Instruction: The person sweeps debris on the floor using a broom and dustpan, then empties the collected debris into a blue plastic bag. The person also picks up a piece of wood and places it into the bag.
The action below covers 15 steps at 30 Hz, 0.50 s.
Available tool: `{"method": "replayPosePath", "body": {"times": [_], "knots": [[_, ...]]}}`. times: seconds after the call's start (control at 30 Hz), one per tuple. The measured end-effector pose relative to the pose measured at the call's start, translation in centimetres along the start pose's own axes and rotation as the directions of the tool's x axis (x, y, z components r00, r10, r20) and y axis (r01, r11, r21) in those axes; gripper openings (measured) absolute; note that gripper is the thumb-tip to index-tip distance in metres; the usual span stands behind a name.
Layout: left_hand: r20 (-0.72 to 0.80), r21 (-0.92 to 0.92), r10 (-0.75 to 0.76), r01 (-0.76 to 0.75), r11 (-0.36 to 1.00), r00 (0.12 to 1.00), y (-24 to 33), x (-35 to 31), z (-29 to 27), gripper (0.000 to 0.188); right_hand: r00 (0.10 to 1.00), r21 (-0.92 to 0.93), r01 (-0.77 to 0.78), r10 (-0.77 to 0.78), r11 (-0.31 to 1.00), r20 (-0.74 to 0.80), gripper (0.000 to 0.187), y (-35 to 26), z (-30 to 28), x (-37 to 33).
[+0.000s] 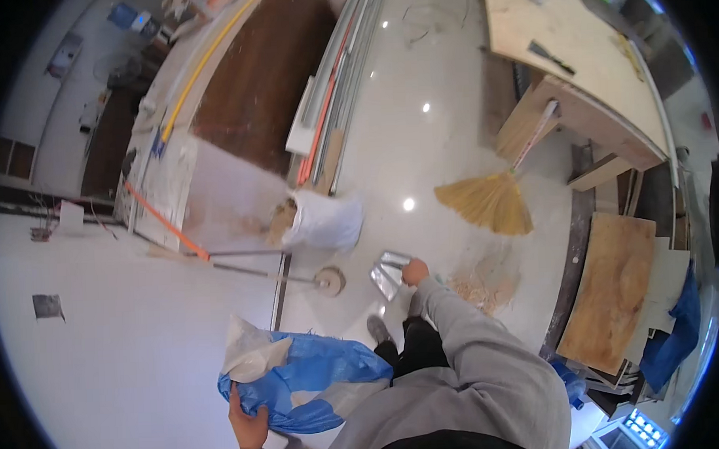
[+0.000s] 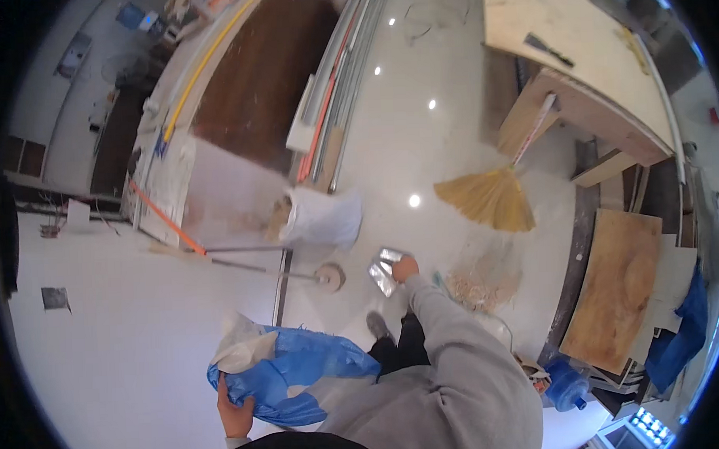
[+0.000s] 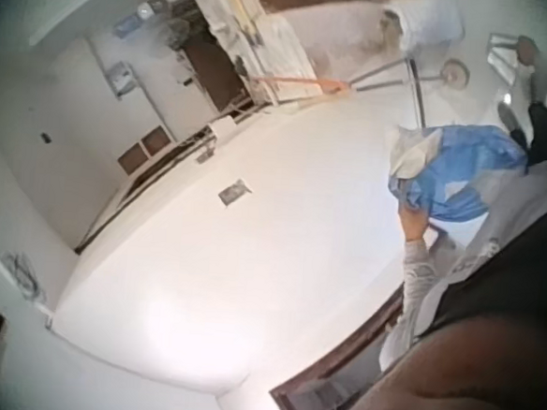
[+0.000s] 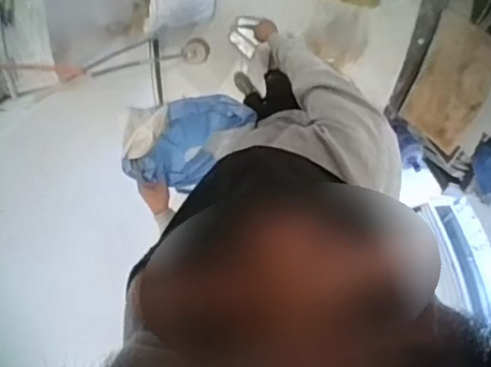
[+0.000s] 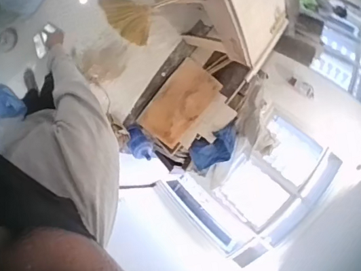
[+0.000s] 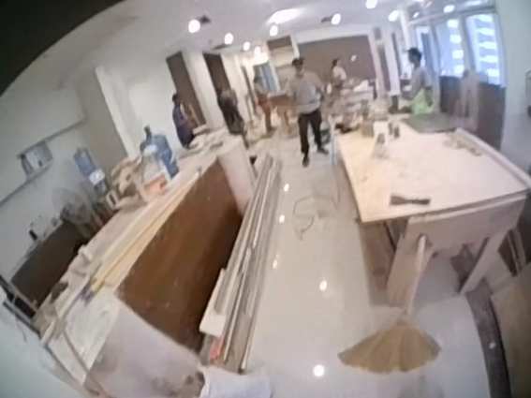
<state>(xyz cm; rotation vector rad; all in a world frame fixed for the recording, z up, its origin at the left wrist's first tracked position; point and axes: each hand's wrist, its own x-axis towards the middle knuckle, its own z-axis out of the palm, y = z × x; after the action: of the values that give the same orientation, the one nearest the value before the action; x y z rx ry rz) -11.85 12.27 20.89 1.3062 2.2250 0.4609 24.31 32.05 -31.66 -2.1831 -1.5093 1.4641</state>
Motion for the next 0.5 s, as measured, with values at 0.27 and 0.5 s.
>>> {"method": "replayPosePath", "body": {"times": [0.27,0.5], "knots": [[-0.082,0.012,0.361,-0.361,0.933,0.929,7.0,7.1,0.8,0.033,0.998,0.433,-0.031,0.051,0.901,-0.035,0.032,-2.9,-17.6,-9.5],[-0.127,-0.248,0.628,-0.638,0.729,0.768,19.4,14.1,5.0,0.016,0.931,0.611,0.230,0.011,0.757,-0.364,0.027,-9.7,-29.7,-16.0]]}}
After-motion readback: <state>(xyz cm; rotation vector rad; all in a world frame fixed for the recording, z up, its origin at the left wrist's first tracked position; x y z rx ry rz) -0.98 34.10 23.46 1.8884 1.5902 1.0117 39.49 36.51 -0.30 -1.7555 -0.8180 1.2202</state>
